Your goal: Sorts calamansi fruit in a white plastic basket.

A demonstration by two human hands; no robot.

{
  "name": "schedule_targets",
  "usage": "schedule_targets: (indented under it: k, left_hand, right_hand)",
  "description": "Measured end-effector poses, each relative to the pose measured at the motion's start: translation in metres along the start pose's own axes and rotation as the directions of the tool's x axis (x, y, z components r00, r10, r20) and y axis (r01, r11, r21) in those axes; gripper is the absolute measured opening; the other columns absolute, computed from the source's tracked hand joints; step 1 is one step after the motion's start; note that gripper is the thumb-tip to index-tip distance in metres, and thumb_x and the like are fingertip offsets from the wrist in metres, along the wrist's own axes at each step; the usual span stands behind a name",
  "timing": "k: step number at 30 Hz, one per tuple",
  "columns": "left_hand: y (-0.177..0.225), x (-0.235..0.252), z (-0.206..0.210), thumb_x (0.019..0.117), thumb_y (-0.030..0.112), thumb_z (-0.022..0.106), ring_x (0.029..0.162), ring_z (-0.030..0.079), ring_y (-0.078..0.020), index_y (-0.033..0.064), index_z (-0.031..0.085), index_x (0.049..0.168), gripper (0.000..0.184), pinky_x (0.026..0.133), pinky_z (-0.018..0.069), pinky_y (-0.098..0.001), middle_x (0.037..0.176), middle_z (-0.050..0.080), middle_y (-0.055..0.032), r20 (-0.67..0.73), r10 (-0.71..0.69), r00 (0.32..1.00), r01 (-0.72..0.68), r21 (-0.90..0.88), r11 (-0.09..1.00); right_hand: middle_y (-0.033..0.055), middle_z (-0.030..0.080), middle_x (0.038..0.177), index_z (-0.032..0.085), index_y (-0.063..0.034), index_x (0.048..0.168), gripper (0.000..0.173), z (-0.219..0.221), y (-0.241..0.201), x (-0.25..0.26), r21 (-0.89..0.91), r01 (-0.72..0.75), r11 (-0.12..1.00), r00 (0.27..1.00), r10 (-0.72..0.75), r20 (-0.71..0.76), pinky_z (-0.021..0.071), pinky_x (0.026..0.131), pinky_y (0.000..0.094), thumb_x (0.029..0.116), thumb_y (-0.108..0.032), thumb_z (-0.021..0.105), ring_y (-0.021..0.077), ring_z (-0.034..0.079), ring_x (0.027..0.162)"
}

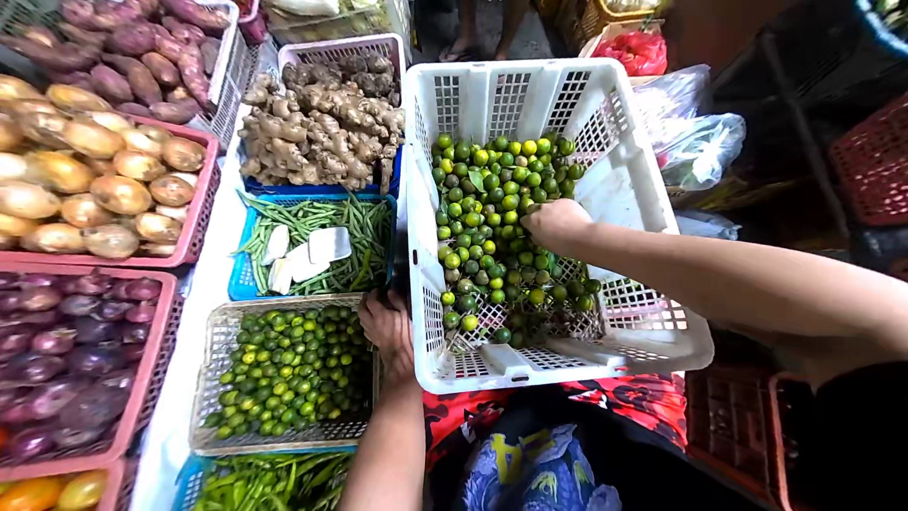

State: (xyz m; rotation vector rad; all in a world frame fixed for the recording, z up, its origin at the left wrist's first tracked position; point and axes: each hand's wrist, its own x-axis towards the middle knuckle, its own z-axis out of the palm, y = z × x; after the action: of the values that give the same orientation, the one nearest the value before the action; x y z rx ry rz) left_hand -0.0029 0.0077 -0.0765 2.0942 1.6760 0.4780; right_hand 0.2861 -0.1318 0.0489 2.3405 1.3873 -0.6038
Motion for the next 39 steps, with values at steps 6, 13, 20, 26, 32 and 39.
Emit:
schedule_targets:
  k: [6, 13, 20, 26, 32, 39]
  left_hand:
    - [0.003, 0.001, -0.001, 0.1055, 0.034, 0.052, 0.129, 0.059, -0.0415, 0.0049, 0.064, 0.134, 0.043, 0.101, 0.0494, -0.0575, 0.142, 0.059, -0.0230, 0.009, -0.013, 1.000, 0.013, -0.008, 1.000]
    - [0.003, 0.003, -0.008, 0.1057, 0.034, 0.051, 0.133, 0.054, -0.0420, 0.0070, 0.062, 0.138, 0.043, 0.106, 0.0444, -0.0596, 0.146, 0.055, -0.0228, 0.104, -0.056, 0.993, 0.061, -0.047, 0.997]
    - [-0.005, 0.002, 0.002, 0.1074, 0.040, 0.048, 0.129, 0.057, -0.0419, 0.0093, 0.061, 0.139, 0.046, 0.103, 0.0476, -0.0583, 0.144, 0.055, -0.0231, 0.062, -0.043, 0.997, 0.043, 0.014, 0.999]
    - [-0.005, 0.003, 0.002, 0.1075, 0.040, 0.048, 0.131, 0.056, -0.0387, 0.0115, 0.061, 0.139, 0.044, 0.104, 0.0472, -0.0567, 0.146, 0.055, -0.0200, 0.069, -0.039, 0.997, 0.039, 0.007, 0.999]
    - [0.002, 0.001, -0.001, 0.1080, 0.039, 0.046, 0.132, 0.056, -0.0373, 0.0137, 0.061, 0.139, 0.043, 0.106, 0.0462, -0.0552, 0.147, 0.055, -0.0186, 0.074, -0.060, 0.995, 0.058, 0.024, 0.998]
    - [-0.014, -0.001, 0.012, 0.1069, 0.037, 0.049, 0.127, 0.059, -0.0406, 0.0089, 0.064, 0.135, 0.043, 0.101, 0.0493, -0.0559, 0.142, 0.057, -0.0223, -0.024, 0.010, 1.000, -0.009, 0.018, 1.000]
  right_hand:
    - [0.0204, 0.070, 0.097, 0.073, -0.0044, 0.100, 0.027, -0.080, -0.010, -0.021, 0.188, -0.038, 0.981, 0.999, 0.038, 0.005, 0.0533, 0.078, 0.0682, 0.0908, -0.029, 0.075, 0.0425, 0.068, 0.096]
    - [0.0009, 0.068, 0.088, 0.073, -0.0146, 0.104, 0.013, -0.185, -0.078, -0.073, 0.212, 0.416, 0.884, 0.889, -0.347, -0.300, 0.0539, 0.074, 0.0430, 0.0991, -0.026, 0.067, 0.0175, 0.065, 0.082]
    - [0.0045, 0.073, 0.101, 0.076, -0.0172, 0.111, 0.018, -0.091, -0.056, -0.054, 0.238, 0.445, 0.863, 0.894, -0.416, -0.164, 0.0589, 0.081, 0.0525, 0.0998, -0.029, 0.068, 0.0237, 0.071, 0.090]
    - [0.0057, 0.071, 0.109, 0.075, -0.0149, 0.111, 0.015, -0.052, -0.053, -0.058, 0.262, 0.459, 0.849, 0.871, -0.372, -0.320, 0.0597, 0.078, 0.0514, 0.0988, -0.019, 0.067, 0.0251, 0.072, 0.093]
    - [0.0088, 0.069, 0.118, 0.073, -0.0148, 0.116, 0.021, -0.005, -0.094, -0.058, 0.181, 0.419, 0.890, 0.907, -0.421, -0.028, 0.0586, 0.076, 0.0586, 0.0971, -0.023, 0.069, 0.0331, 0.070, 0.095]
    - [0.0089, 0.071, 0.116, 0.068, -0.0088, 0.122, 0.030, -0.016, -0.062, -0.052, 0.615, 0.313, 0.724, 0.943, -0.313, -0.112, 0.0587, 0.084, 0.0525, 0.0922, -0.015, 0.072, 0.0253, 0.070, 0.099]
